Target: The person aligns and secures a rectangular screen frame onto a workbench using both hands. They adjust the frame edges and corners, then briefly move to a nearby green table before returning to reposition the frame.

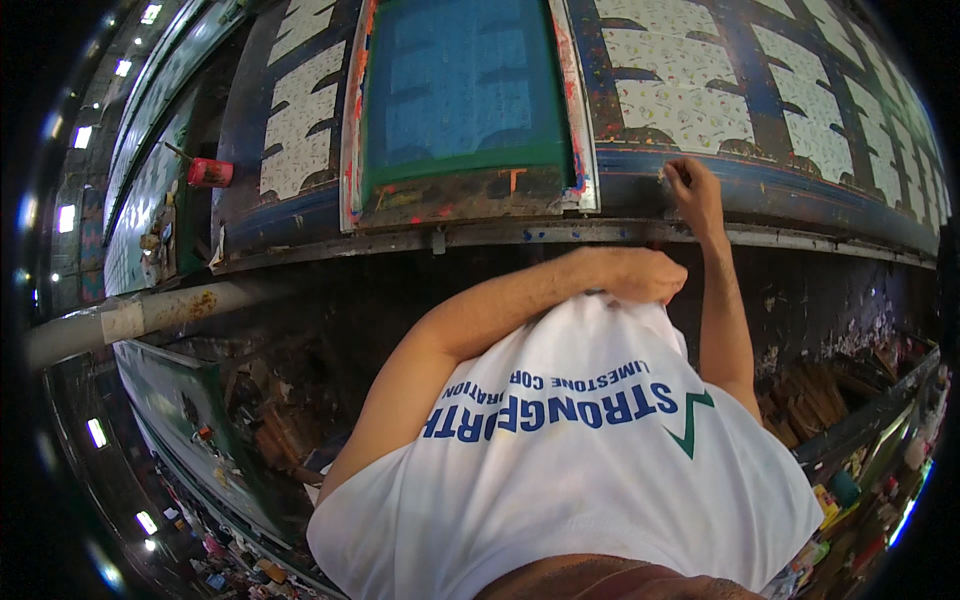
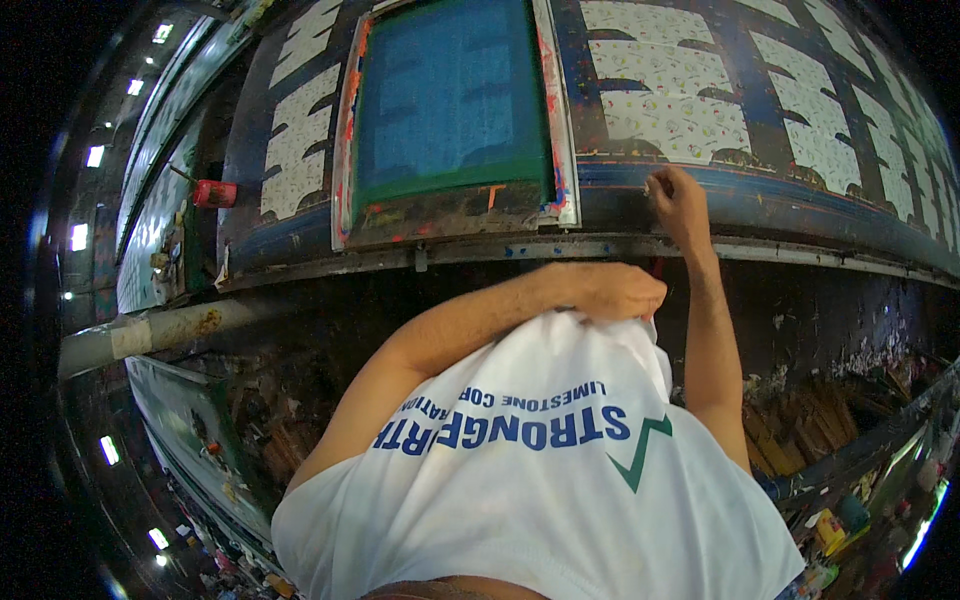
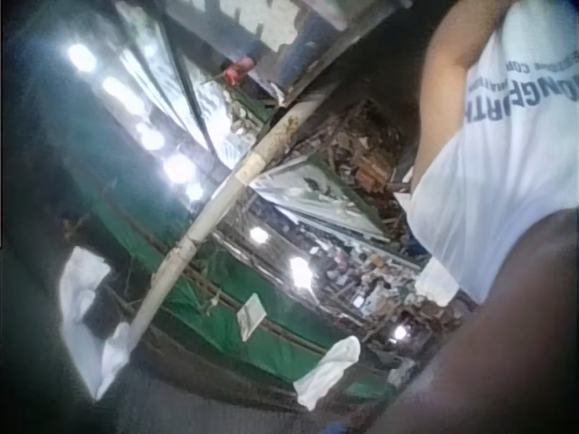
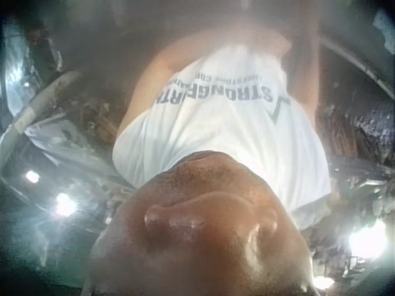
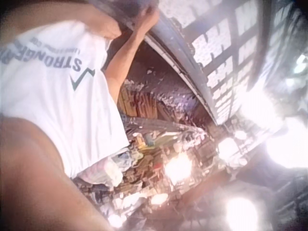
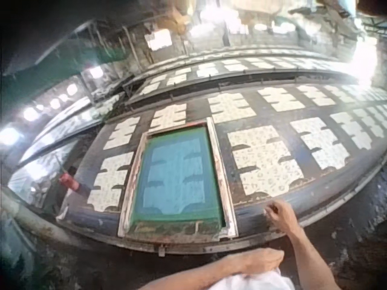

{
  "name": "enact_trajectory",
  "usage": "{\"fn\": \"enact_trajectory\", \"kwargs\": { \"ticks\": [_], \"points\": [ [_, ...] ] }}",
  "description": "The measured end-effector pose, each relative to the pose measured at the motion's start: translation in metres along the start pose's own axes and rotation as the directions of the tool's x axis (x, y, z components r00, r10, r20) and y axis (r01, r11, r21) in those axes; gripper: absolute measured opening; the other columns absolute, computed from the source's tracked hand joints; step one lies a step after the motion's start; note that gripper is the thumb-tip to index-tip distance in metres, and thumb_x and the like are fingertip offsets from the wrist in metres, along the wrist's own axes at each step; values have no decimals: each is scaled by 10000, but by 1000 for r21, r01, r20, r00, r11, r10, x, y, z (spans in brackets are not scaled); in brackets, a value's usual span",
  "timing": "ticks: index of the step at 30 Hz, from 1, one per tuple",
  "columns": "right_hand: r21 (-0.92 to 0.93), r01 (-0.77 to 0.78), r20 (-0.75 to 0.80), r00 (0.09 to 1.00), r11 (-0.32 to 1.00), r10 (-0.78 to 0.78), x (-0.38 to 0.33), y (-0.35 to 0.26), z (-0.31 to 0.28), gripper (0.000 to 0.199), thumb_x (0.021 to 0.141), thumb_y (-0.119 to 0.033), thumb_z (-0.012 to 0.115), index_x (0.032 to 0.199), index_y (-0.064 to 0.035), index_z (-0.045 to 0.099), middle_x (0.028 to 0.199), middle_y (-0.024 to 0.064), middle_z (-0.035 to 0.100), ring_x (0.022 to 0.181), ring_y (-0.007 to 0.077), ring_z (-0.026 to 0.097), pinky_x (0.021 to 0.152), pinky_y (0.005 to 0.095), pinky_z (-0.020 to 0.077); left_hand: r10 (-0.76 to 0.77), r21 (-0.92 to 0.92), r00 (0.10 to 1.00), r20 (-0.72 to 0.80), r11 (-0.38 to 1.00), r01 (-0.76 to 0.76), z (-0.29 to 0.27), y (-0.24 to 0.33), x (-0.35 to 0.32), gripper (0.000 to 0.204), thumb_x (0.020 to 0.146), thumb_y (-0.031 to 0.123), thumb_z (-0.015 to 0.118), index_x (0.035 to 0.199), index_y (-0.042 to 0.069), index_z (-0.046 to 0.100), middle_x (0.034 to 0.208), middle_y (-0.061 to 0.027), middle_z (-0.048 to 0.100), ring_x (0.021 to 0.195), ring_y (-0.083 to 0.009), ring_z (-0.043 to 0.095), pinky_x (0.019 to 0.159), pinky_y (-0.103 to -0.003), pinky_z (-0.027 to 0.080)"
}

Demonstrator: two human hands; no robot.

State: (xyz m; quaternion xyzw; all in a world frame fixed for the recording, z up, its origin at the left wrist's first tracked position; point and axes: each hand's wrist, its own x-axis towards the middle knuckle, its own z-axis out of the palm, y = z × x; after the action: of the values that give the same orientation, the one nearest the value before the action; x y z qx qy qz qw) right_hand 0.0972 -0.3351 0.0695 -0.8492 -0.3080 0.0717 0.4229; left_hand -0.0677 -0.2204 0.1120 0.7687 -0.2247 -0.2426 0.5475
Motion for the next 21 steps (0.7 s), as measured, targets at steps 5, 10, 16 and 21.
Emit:
{"fn": "enact_trajectory", "kwargs": {
  "ticks": [5, 10, 16, 21],
  "points": [
    [-38, -15, 39, 999, 999, 16, -13, 11, -2, 171, 987, -172, 726, 1029, -7, 732, 920, 175, 715, 814, 332, 692, 755, 418, 540, -63, 205, 993, -101, 975, 82, 35, 2, 13, 342, 1031, 304, 528, 926, 20, 689, 903, -226, 729, 906, -457, 705, 814, -550, 548],
    [-51, 73, 22, 997, 996, -72, -11, 14, 1, 180, 995, -182, 715, 1047, -10, 715, 940, 182, 702, 805, 349, 680, 738, 444, 535, -7, 186, 986, -168, 982, 38, 69, 0, 17, 431, 1087, 352, 507, 861, 18, 659, 841, -221, 689, 852, -457, 675, 790, -551, 531],
    [-241, 169, 76, 985, 956, -155, -20, 17, 5, 180, 997, -188, 708, 1005, -19, 645, 935, 204, 674, 856, 423, 674, 737, 494, 540, 133, 326, 979, -156, 942, -76, 94, -24, 9, 186, 1006, 183, 601, 1028, 21, 690, 1109, -172, 656, 1067, -371, 642, 925, -451, 542],
    [-243, 192, 57, 981, 951, -184, -22, 12, 6, 146, 974, -165, 718, 1009, -43, 646, 984, 184, 693, 858, 428, 697, 729, 499, 565, 141, 86, 949, -280, 989, -122, 84, -29, -22, 172, 1002, 168, 628, 1021, 8, 689, 1170, -169, 667, 1113, -343, 661, 979, -430, 539]
  ]
}}
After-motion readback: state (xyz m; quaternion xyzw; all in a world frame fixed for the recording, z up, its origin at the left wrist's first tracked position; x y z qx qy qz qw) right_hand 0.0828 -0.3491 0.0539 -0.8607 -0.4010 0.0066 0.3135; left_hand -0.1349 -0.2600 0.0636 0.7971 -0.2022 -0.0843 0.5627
